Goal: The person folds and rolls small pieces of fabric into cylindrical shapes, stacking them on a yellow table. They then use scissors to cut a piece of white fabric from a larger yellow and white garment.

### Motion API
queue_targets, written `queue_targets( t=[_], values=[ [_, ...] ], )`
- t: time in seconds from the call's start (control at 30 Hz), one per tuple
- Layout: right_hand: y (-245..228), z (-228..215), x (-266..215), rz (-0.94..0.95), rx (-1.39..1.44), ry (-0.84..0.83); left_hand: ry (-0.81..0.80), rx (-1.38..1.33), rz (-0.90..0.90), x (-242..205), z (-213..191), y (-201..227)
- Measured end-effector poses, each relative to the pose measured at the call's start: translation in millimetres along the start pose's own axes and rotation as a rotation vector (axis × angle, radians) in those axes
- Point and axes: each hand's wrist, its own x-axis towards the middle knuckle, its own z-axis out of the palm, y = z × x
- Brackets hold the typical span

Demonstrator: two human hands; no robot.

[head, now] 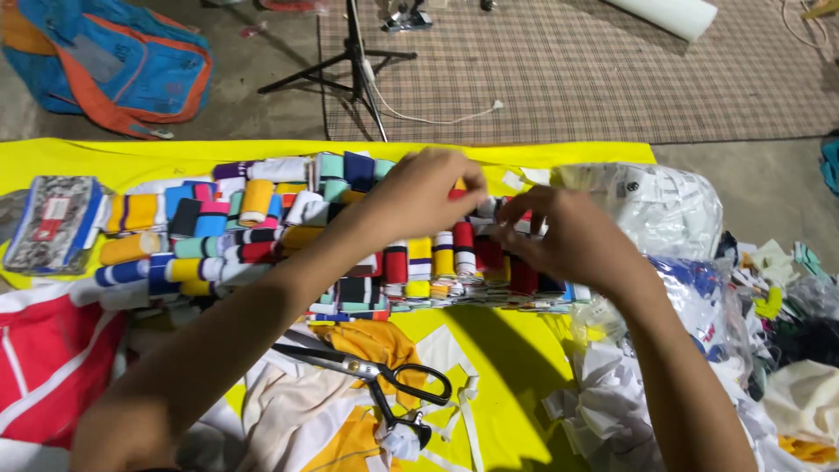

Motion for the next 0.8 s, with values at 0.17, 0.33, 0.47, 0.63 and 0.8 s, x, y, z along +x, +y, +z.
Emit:
queue_targets(
  t=[0.17, 0.33, 0.47, 0.63, 0.8],
  values=[
    [-13, 15, 0, 0.119, -0.222, -0.103, -0.062, 0.093, -0.009, -48, -13, 4],
    [-12, 17, 6, 0.152, -0.205, -0.138, 0.049, -0.049, -0.045, -68, -39, 2],
    [-23, 9, 7, 0.184, -0.12, -0.103, 0.097, -0.119, -0.052, -73, -48, -10],
    [-41, -6, 1, 0.227, -0.064, -0.134, 0.074, -0.227, -0.091, -75, -47, -5],
    [-15, -15, 6, 0.05, 0.015, -0.062, -0.033, -0.239, -0.139, -56, -32, -8]
  ],
)
